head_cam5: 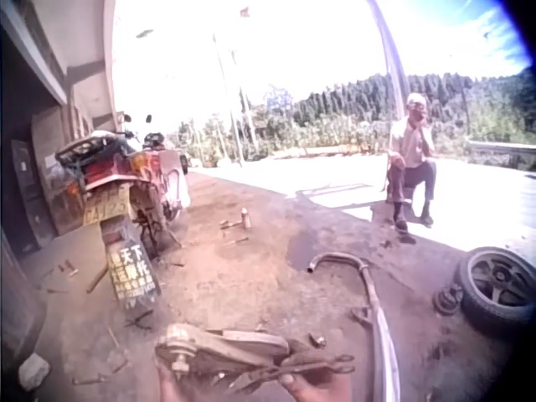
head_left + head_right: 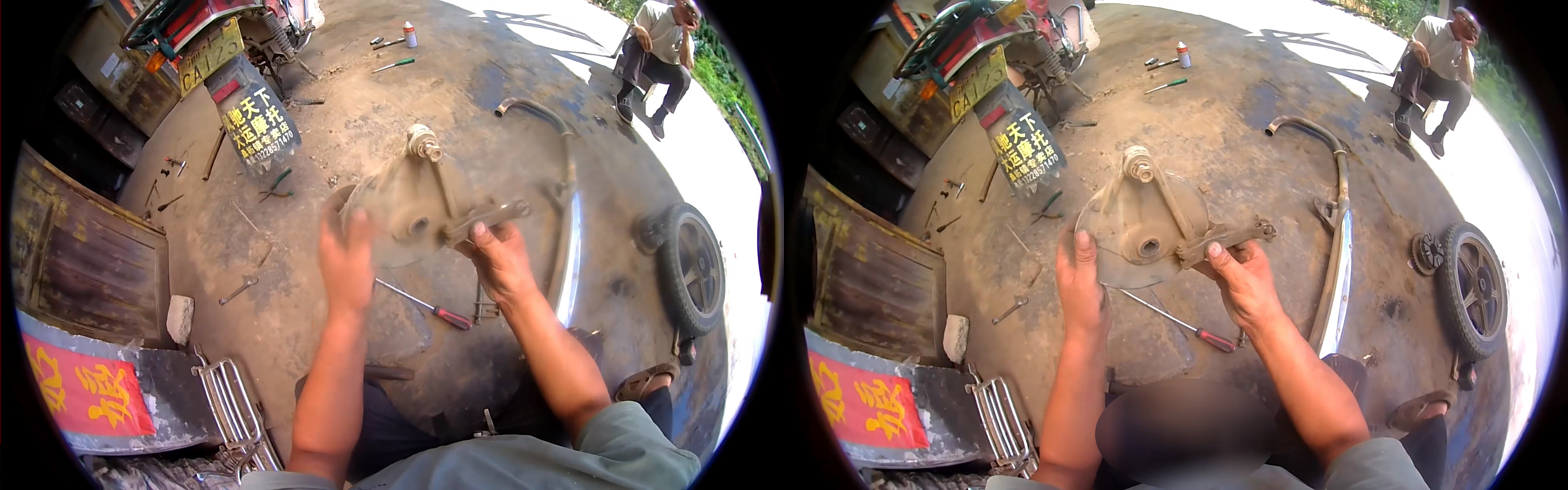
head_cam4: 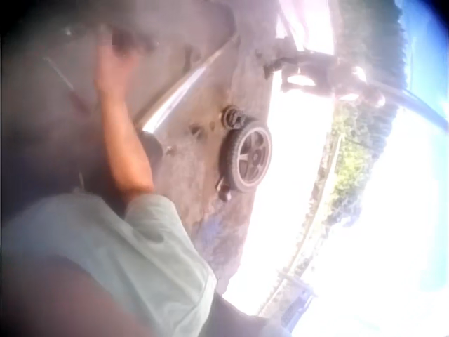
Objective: The person disassembles a motorcycle brake plate assembly by removing the brake shoes and then using a hammer and a punch to drive out a metal pin. They handle the brake plate, shoes, and various small springs and components on the concrete floor.
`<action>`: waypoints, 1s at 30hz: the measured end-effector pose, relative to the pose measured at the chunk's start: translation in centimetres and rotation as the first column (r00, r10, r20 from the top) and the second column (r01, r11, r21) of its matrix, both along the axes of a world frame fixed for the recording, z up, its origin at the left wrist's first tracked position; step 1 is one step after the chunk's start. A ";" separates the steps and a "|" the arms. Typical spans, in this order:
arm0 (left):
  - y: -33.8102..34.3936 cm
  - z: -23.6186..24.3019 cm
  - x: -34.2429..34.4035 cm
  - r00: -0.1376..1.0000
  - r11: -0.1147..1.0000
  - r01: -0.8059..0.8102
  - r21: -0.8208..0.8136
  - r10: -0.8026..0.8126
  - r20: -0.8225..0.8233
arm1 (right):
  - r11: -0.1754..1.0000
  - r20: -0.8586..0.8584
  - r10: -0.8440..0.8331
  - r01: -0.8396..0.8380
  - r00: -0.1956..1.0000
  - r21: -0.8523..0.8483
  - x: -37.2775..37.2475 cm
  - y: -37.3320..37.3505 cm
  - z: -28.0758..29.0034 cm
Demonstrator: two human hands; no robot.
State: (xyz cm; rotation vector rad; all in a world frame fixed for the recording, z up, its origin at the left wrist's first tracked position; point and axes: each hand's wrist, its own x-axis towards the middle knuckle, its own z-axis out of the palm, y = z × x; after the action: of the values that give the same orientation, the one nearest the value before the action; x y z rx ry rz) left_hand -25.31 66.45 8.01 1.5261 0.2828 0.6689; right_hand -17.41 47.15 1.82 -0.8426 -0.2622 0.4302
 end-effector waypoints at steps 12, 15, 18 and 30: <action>-2.1 -0.1 -0.6 0.952 0.355 0.251 -0.901 0.077 0.296 | 0.770 0.974 -0.034 0.628 0.225 -0.118 -3.0 1.0 3.3; -1.8 1.1 -0.1 0.977 0.382 -0.009 -0.924 0.202 0.074 | 0.761 0.939 -0.014 0.613 0.343 -0.212 -3.7 1.8 2.0; 0.3 -1.2 -0.7 0.949 0.447 0.232 -0.864 0.090 0.302 | 0.852 0.825 0.045 0.410 0.564 -0.326 -3.8 2.2 1.2; -0.3 -0.7 -1.8 0.920 0.701 0.375 -0.606 -0.203 0.334 | 0.936 -0.138 0.351 -0.346 0.926 0.060 -5.1 2.9 2.3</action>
State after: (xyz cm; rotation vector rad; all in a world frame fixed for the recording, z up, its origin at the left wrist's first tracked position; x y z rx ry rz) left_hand -27.12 66.18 7.34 0.7576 0.0642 0.4206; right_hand -22.56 50.01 4.11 -0.7264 -0.2828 0.8164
